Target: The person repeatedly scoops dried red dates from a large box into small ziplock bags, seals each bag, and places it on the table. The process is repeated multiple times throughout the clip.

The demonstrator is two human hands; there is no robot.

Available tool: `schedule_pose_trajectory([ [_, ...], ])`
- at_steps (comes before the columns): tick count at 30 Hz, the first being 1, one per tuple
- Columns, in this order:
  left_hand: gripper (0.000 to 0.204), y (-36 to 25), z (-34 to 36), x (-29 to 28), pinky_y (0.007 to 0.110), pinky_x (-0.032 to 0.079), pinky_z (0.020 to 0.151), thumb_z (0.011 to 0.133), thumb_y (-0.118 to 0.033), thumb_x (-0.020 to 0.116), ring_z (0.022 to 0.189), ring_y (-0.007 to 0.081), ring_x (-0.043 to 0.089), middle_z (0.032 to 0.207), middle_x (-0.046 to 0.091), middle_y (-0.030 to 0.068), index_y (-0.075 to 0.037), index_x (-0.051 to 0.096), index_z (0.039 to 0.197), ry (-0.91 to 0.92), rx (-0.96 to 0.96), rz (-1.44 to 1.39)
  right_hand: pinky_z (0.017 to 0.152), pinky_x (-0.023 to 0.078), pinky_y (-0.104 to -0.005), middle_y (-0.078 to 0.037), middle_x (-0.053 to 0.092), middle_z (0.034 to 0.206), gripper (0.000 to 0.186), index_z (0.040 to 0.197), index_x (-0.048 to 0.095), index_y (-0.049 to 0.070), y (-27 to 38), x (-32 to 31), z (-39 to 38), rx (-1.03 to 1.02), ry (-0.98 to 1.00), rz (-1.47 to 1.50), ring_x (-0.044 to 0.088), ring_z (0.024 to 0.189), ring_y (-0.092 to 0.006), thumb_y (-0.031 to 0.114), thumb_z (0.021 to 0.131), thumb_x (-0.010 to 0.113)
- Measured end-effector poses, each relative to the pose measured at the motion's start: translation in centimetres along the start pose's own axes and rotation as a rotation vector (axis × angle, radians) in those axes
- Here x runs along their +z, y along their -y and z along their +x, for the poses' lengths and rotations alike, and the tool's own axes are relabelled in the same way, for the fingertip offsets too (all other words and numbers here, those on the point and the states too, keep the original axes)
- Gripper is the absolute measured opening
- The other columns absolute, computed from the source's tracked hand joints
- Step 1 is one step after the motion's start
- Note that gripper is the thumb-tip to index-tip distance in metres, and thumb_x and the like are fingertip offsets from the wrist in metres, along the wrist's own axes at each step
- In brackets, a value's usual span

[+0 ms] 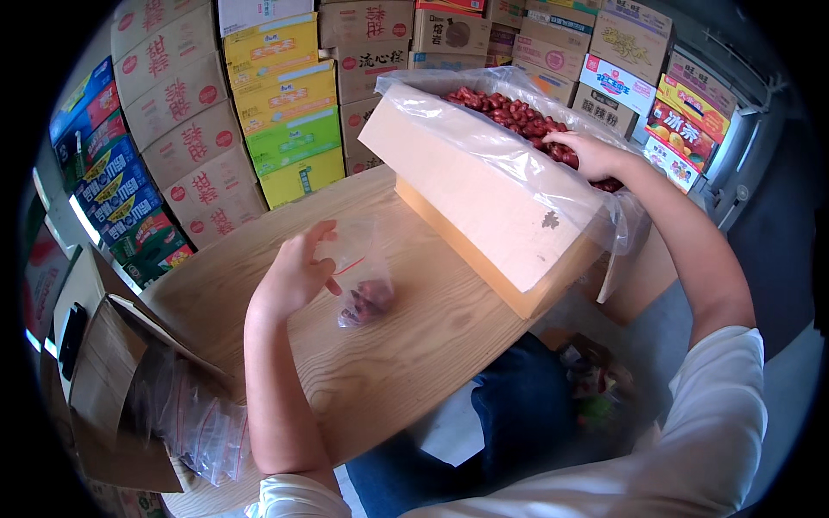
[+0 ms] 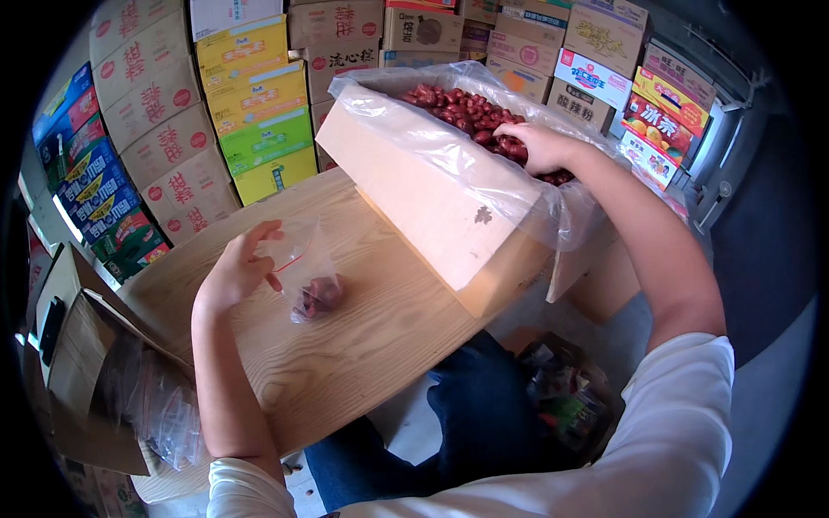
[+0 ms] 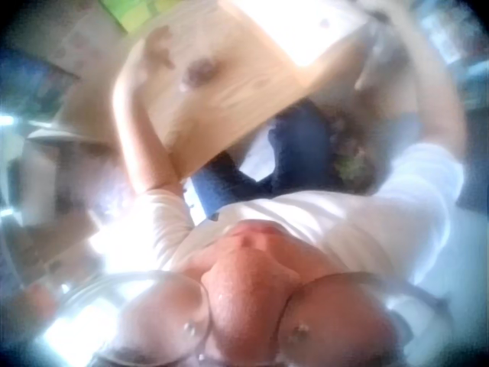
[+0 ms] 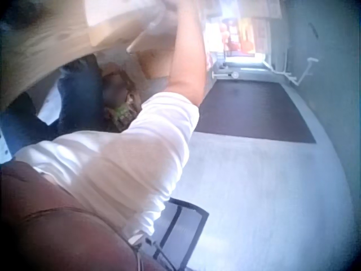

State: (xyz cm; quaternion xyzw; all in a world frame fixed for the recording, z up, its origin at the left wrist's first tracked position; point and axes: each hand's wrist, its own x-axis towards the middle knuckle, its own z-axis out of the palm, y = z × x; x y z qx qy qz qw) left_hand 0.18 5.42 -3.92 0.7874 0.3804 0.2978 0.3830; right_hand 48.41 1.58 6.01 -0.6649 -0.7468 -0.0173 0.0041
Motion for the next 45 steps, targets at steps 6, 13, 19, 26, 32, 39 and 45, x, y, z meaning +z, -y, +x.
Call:
schedule_pose_trajectory([
  [6, 0.053, -0.1, 0.3, 0.2, 0.033, 0.051, 0.064, 0.077, 0.007, 0.045, 0.063, 0.0237, 0.068, 0.121, 0.055, 0.0216, 0.008, 0.043, 0.130, 0.004, -0.005, 0.028, 0.104, 0.037, -0.0393, -0.018, 0.048, 0.131, 0.085, 0.137, 0.039, 0.016, 0.2, 0.2, -0.2, 0.000, 0.020, 0.074, 0.045, 0.124, -0.0335, 0.005, 0.060, 0.075],
  [13, 0.053, 0.6, 0.3, 0.1, 0.032, 0.050, 0.061, 0.077, 0.008, 0.044, 0.064, 0.0240, 0.069, 0.121, 0.054, 0.0208, 0.007, 0.042, 0.130, 0.000, -0.008, 0.020, 0.104, 0.036, -0.0399, -0.017, 0.048, 0.129, 0.082, 0.134, 0.042, 0.015, 0.1, 0.5, -0.1, -0.058, -0.035, 0.044, 0.044, 0.124, -0.0342, 0.006, 0.061, 0.077],
  [19, 0.055, 0.0, 0.2, 0.0, 0.031, 0.050, 0.060, 0.076, 0.008, 0.044, 0.063, 0.0237, 0.069, 0.121, 0.054, 0.0211, 0.008, 0.042, 0.131, 0.000, 0.003, 0.030, 0.098, 0.041, -0.0421, -0.018, 0.052, 0.119, 0.087, 0.134, 0.042, 0.018, 0.6, 0.5, 0.5, -0.074, -0.120, -0.025, 0.050, 0.116, -0.0365, 0.008, 0.056, 0.079],
  [26, 0.057, 0.3, 0.3, 0.2, 0.031, 0.051, 0.060, 0.075, 0.008, 0.045, 0.063, 0.0231, 0.068, 0.124, 0.054, 0.0228, 0.008, 0.041, 0.132, -0.005, 0.002, 0.030, 0.095, 0.042, -0.0447, -0.017, 0.052, 0.122, 0.080, 0.136, 0.041, 0.022, 1.4, 1.1, 1.1, -0.019, -0.124, -0.039, 0.051, 0.116, -0.0373, 0.020, 0.065, 0.079],
  [32, 0.056, -0.3, 0.3, 0.6, 0.031, 0.051, 0.060, 0.076, 0.008, 0.045, 0.063, 0.0231, 0.069, 0.125, 0.054, 0.0238, 0.008, 0.041, 0.132, -0.004, 0.002, 0.031, 0.095, 0.042, -0.0447, -0.018, 0.052, 0.121, 0.078, 0.136, 0.042, 0.021, 1.1, 1.2, 1.6, -0.011, -0.119, -0.040, 0.050, 0.116, -0.0382, 0.020, 0.067, 0.078],
  [39, 0.054, -0.3, 0.3, 0.7, 0.031, 0.051, 0.058, 0.077, 0.006, 0.047, 0.062, 0.0223, 0.068, 0.122, 0.057, 0.0222, 0.007, 0.044, 0.131, -0.022, 0.006, 0.069, 0.095, 0.042, -0.0446, -0.022, 0.053, 0.120, 0.074, 0.132, 0.046, 0.018, 1.8, 1.1, 1.6, -0.017, -0.120, -0.024, 0.051, 0.115, -0.0388, 0.022, 0.066, 0.079],
  [45, 0.048, -0.2, 0.5, 1.1, 0.029, 0.051, 0.057, 0.080, 0.002, 0.055, 0.062, 0.0192, 0.068, 0.118, 0.062, 0.0187, 0.005, 0.048, 0.127, -0.080, 0.026, 0.124, 0.092, 0.045, -0.0449, -0.021, 0.060, 0.113, 0.064, 0.121, 0.052, 0.014, 1.6, 1.3, 1.5, -0.085, -0.248, -0.005, 0.055, 0.109, -0.0392, 0.023, 0.064, 0.080],
])
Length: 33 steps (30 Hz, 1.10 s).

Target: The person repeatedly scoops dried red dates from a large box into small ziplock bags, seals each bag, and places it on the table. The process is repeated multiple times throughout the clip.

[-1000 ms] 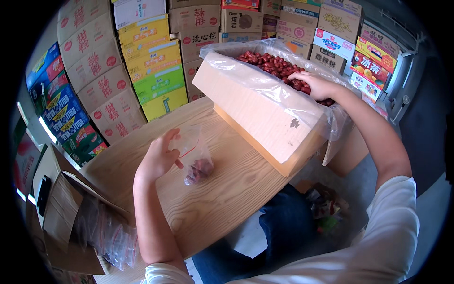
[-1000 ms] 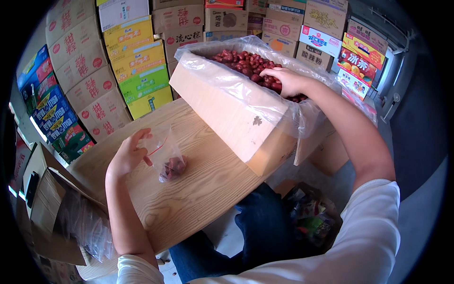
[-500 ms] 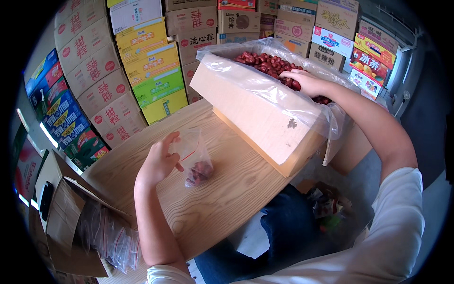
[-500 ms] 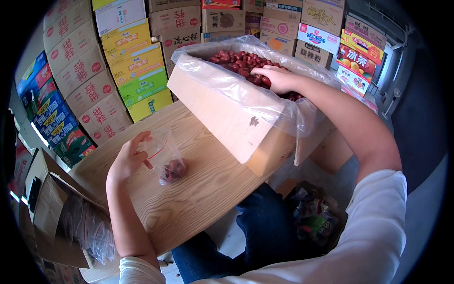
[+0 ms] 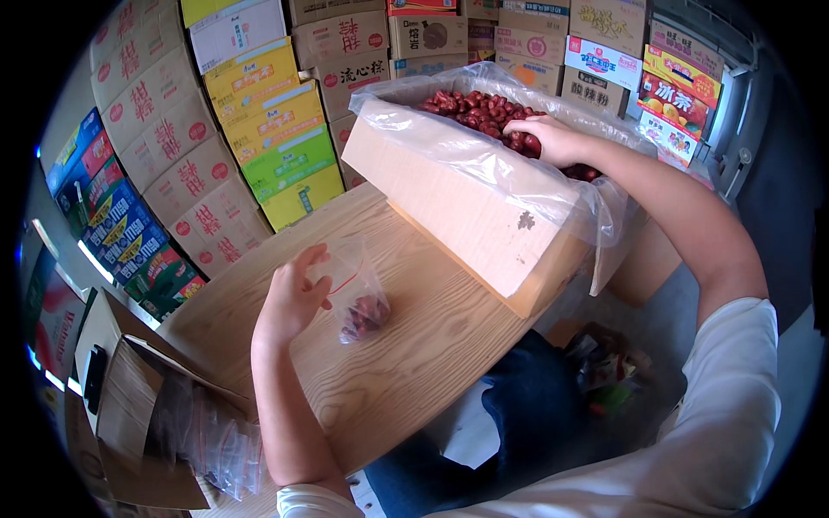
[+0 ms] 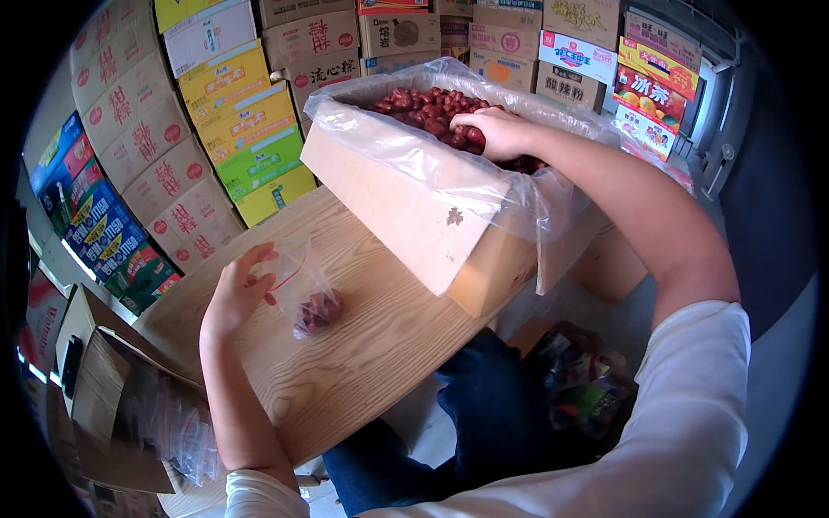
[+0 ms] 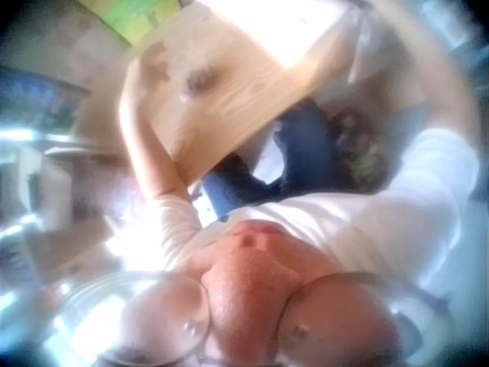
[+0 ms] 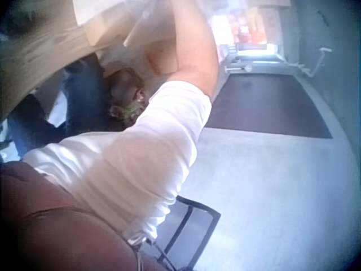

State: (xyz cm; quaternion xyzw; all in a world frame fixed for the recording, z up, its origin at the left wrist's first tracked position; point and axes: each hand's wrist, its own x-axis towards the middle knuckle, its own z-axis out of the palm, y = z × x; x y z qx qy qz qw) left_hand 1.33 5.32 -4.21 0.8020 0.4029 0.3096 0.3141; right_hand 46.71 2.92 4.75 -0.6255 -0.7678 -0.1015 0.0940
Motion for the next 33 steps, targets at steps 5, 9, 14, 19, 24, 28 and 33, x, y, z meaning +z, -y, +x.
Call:
schedule_pose_trajectory([
  [5, 0.048, 0.6, 0.0, -0.2, 0.029, 0.050, 0.057, 0.080, 0.002, 0.058, 0.062, 0.0184, 0.068, 0.119, 0.060, 0.0192, 0.004, 0.049, 0.127, 0.004, 0.015, -0.002, 0.090, 0.045, -0.0439, -0.019, 0.061, 0.110, 0.062, 0.116, 0.053, 0.012, -0.9, -0.1, 0.4, -0.036, -0.024, 0.076, 0.057, 0.106, -0.0391, 0.020, 0.060, 0.081],
  [9, 0.050, 0.6, -0.1, -0.4, 0.029, 0.050, 0.057, 0.079, 0.004, 0.057, 0.062, 0.0181, 0.067, 0.120, 0.060, 0.0198, 0.003, 0.049, 0.129, 0.027, 0.008, -0.021, 0.091, 0.045, -0.0411, -0.019, 0.062, 0.110, 0.065, 0.118, 0.053, 0.010, -1.4, -0.4, 0.3, 0.036, -0.027, 0.200, 0.058, 0.105, -0.0344, 0.016, 0.058, 0.080],
  [14, 0.049, 0.0, -0.5, -0.5, 0.030, 0.051, 0.059, 0.079, 0.004, 0.055, 0.063, 0.0188, 0.067, 0.118, 0.061, 0.0207, 0.004, 0.051, 0.127, 0.078, -0.046, -0.016, 0.096, 0.043, -0.0370, -0.018, 0.062, 0.112, 0.078, 0.130, 0.049, 0.010, -2.0, -0.8, 0.2, 0.108, -0.149, 0.290, 0.058, 0.108, -0.0301, 0.016, 0.058, 0.078],
  [19, 0.049, -0.5, -0.6, -1.0, 0.032, 0.052, 0.062, 0.078, 0.004, 0.054, 0.065, 0.0198, 0.067, 0.117, 0.062, 0.0214, 0.005, 0.051, 0.127, 0.136, -0.045, 0.019, 0.055, 0.051, -0.0280, -0.004, 0.061, 0.102, 0.067, 0.124, 0.053, 0.014, -3.3, -2.7, -0.1, 0.211, -0.296, 0.535, 0.060, 0.077, -0.0133, 0.018, 0.062, 0.078],
  [24, 0.052, -0.2, -0.8, -1.5, 0.031, 0.053, 0.066, 0.077, 0.004, 0.054, 0.066, 0.0209, 0.068, 0.119, 0.060, 0.0227, 0.009, 0.049, 0.128, 0.126, -0.022, 0.005, 0.050, 0.043, -0.0219, 0.002, 0.056, 0.091, 0.043, 0.114, 0.052, 0.017, 4.7, -8.2, 0.3, 0.258, -0.187, 0.763, 0.052, 0.068, -0.0050, 0.014, 0.075, 0.069],
  [28, 0.056, -0.9, -1.2, -1.5, 0.032, 0.053, 0.068, 0.076, 0.003, 0.055, 0.069, 0.0220, 0.070, 0.120, 0.059, 0.0262, 0.012, 0.044, 0.130, 0.098, -0.026, -0.016, 0.043, 0.040, -0.0177, 0.006, 0.048, 0.064, 0.025, 0.101, 0.056, 0.014, 11.6, -8.9, 2.3, 0.053, -0.109, 1.062, 0.046, 0.053, -0.0007, 0.015, 0.080, 0.069],
  [33, 0.060, 0.0, -1.2, -1.7, 0.033, 0.054, 0.069, 0.075, 0.003, 0.055, 0.069, 0.0233, 0.070, 0.117, 0.058, 0.0301, 0.014, 0.039, 0.131, 0.047, 0.006, -0.038, 0.042, 0.039, -0.0182, 0.004, 0.052, 0.069, 0.017, 0.089, 0.053, 0.015, 20.7, -5.2, 5.4, 0.010, 0.329, 1.243, 0.047, 0.052, -0.0030, 0.012, 0.080, 0.068],
])
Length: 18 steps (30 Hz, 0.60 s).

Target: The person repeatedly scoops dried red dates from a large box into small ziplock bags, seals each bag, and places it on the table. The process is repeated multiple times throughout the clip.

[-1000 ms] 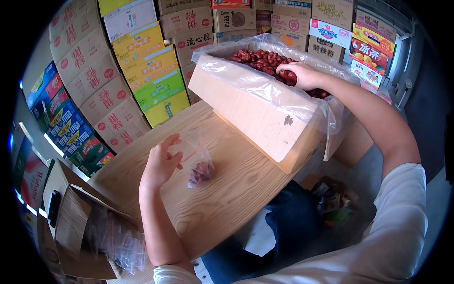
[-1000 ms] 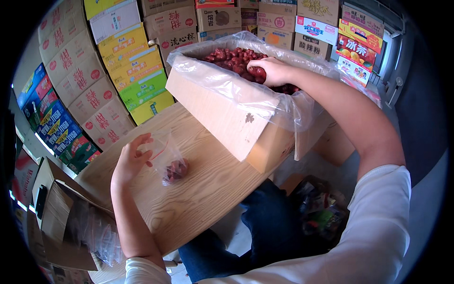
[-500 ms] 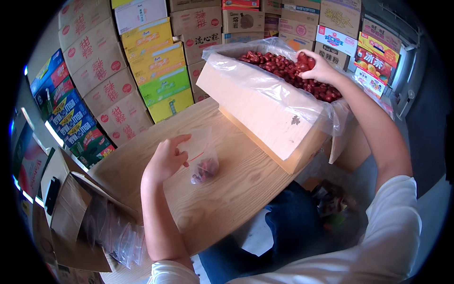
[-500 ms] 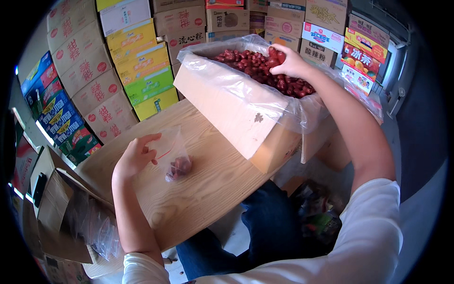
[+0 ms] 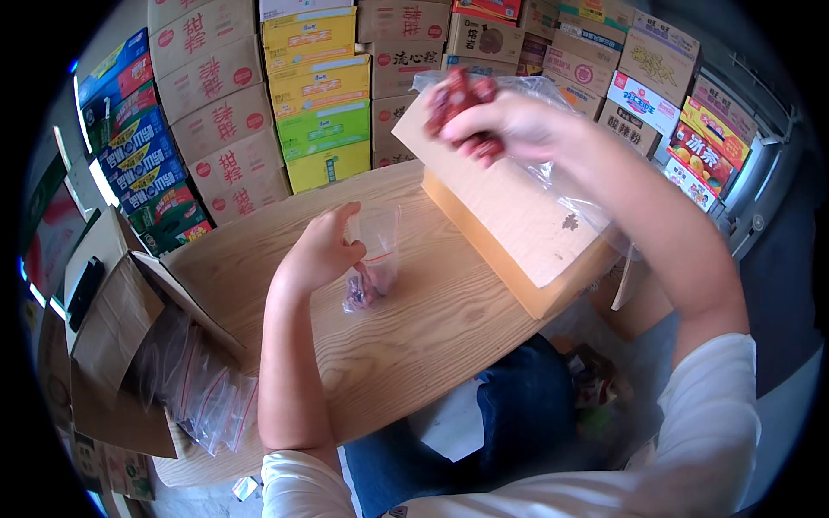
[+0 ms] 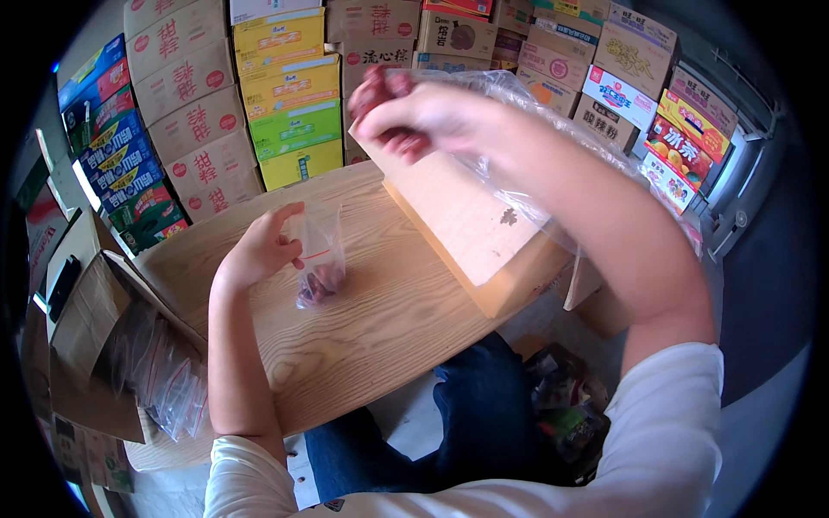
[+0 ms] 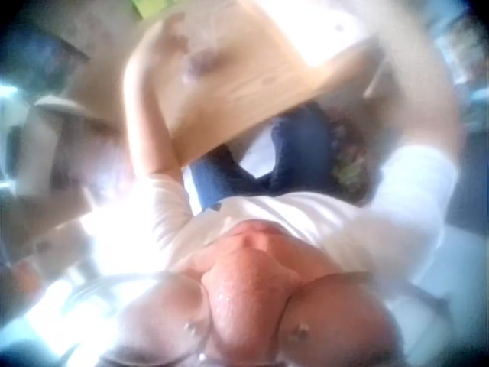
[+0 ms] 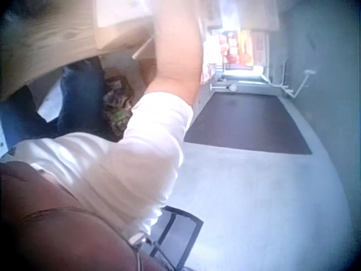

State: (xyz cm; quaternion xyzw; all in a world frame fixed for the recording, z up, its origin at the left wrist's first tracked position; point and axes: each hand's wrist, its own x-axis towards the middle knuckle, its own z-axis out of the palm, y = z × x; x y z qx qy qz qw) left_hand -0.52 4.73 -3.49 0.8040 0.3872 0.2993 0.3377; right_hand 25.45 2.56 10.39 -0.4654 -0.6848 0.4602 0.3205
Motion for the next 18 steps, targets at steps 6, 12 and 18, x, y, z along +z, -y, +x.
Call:
schedule_pose_trajectory([
  [6, 0.054, 0.8, 0.8, 0.1, 0.034, 0.054, 0.065, 0.074, 0.003, 0.058, 0.066, 0.0232, 0.070, 0.107, 0.062, 0.0262, 0.015, 0.044, 0.125, -0.082, -0.031, -0.036, 0.040, 0.039, -0.0195, 0.003, 0.055, 0.065, 0.016, 0.080, 0.054, 0.014, -3.9, 7.7, 5.7, 0.334, 0.264, 0.150, 0.048, 0.046, -0.0050, 0.017, 0.079, 0.070],
  [12, 0.037, 1.1, 1.2, 0.2, 0.034, 0.054, 0.058, 0.075, 0.001, 0.061, 0.064, 0.0221, 0.069, 0.095, 0.065, 0.0221, 0.011, 0.053, 0.109, -0.147, -0.013, -0.135, 0.044, 0.039, -0.0234, 0.001, 0.056, 0.066, 0.017, 0.072, 0.057, 0.014, -5.6, 9.5, 8.0, 0.471, 0.226, 0.077, 0.051, 0.054, -0.0080, 0.020, 0.077, 0.072],
  [18, 0.030, 0.9, 0.9, -0.4, 0.033, 0.055, 0.059, 0.074, -0.002, 0.064, 0.064, 0.0221, 0.070, 0.085, 0.068, 0.0187, 0.010, 0.057, 0.101, -0.211, -0.071, -0.076, 0.041, 0.032, -0.0204, -0.001, 0.057, 0.066, 0.020, 0.074, 0.056, 0.012, -5.9, 10.1, 9.4, 0.534, 0.277, 0.064, 0.053, 0.055, -0.0080, 0.021, 0.080, 0.073],
])
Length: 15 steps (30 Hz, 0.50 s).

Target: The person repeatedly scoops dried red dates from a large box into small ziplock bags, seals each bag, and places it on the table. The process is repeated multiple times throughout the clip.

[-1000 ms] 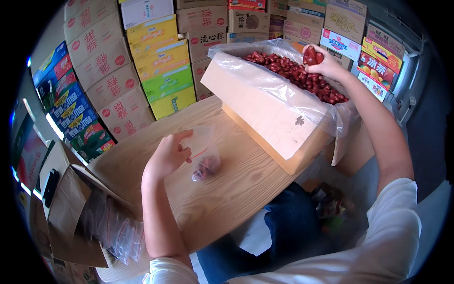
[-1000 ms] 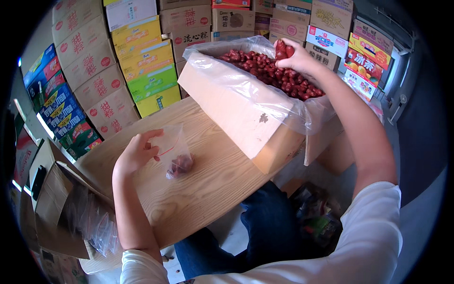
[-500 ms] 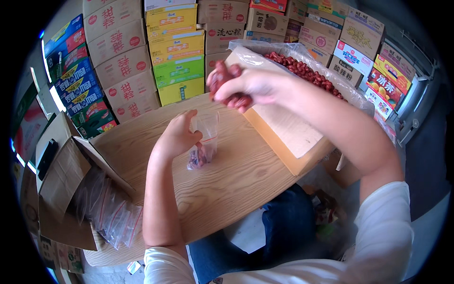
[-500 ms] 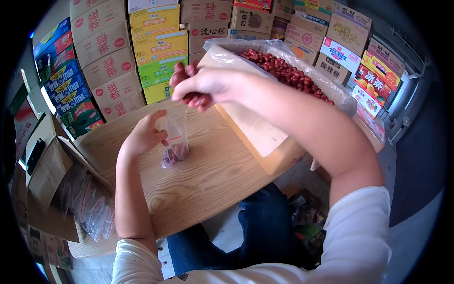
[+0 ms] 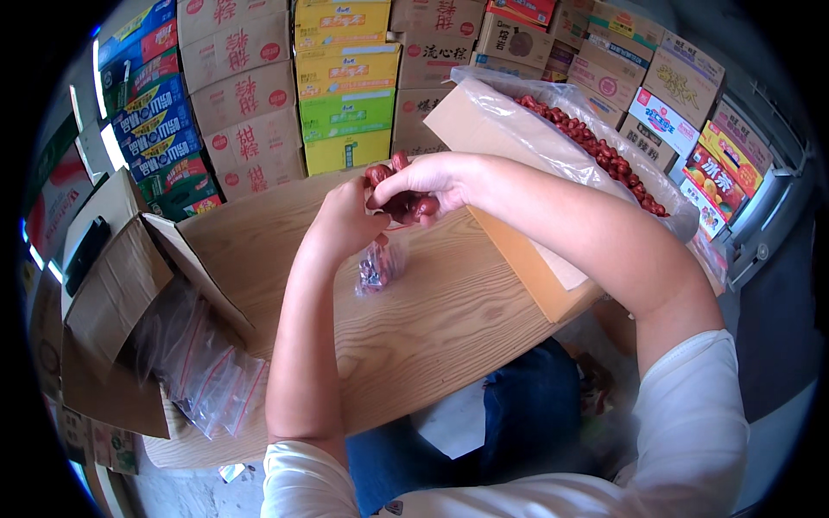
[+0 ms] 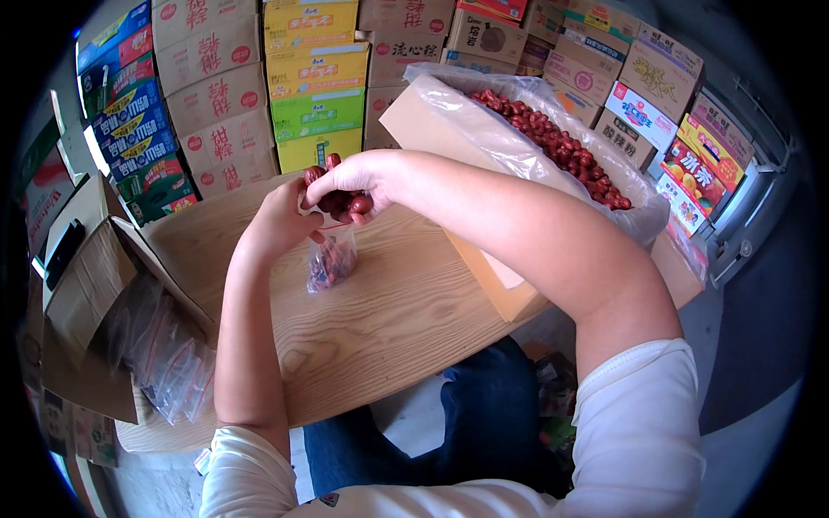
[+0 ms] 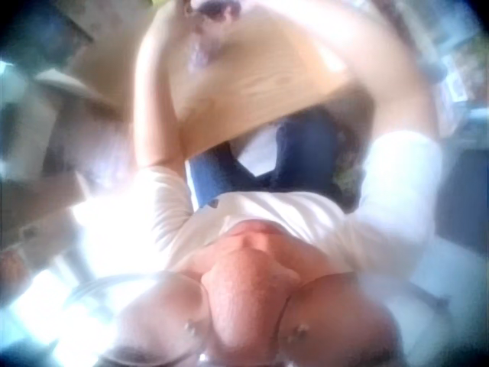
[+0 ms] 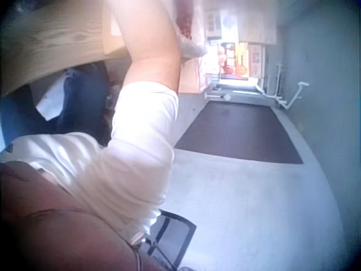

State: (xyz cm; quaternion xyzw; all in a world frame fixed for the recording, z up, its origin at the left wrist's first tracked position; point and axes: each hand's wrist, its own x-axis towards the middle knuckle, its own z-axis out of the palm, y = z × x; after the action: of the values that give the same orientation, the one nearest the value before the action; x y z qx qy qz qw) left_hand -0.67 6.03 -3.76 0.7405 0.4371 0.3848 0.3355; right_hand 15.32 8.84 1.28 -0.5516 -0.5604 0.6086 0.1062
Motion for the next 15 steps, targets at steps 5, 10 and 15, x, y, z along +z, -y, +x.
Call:
schedule_pose_trajectory([
  [5, 0.036, 0.0, 0.3, -0.3, 0.032, 0.056, 0.060, 0.074, 0.002, 0.062, 0.068, 0.0230, 0.070, 0.095, 0.066, 0.0192, 0.009, 0.054, 0.108, 0.031, -0.046, 0.030, 0.040, 0.031, -0.0181, 0.000, 0.056, 0.065, 0.020, 0.077, 0.055, 0.013, 0.1, 0.0, 0.1, 0.008, 0.055, -0.039, 0.055, 0.057, -0.0082, 0.021, 0.082, 0.073],
  [10, 0.040, 0.2, 0.4, -0.3, 0.032, 0.055, 0.063, 0.075, 0.002, 0.061, 0.068, 0.0231, 0.070, 0.101, 0.065, 0.0198, 0.009, 0.053, 0.113, 0.032, -0.027, 0.024, 0.040, 0.038, -0.0196, 0.001, 0.055, 0.066, 0.016, 0.077, 0.059, 0.013, 0.2, -0.5, 0.5, -0.007, -0.025, -0.024, 0.057, 0.057, -0.0091, 0.018, 0.082, 0.073],
  [15, 0.043, 0.0, 0.0, -0.3, 0.033, 0.055, 0.065, 0.076, 0.000, 0.061, 0.066, 0.0224, 0.070, 0.101, 0.065, 0.0202, 0.011, 0.050, 0.116, 0.026, -0.065, 0.062, 0.052, 0.048, -0.0240, -0.004, 0.057, 0.072, 0.008, 0.089, 0.059, 0.008, 0.3, -0.7, 1.4, -0.025, -0.106, -0.016, 0.057, 0.063, -0.0120, 0.015, 0.088, 0.064],
])
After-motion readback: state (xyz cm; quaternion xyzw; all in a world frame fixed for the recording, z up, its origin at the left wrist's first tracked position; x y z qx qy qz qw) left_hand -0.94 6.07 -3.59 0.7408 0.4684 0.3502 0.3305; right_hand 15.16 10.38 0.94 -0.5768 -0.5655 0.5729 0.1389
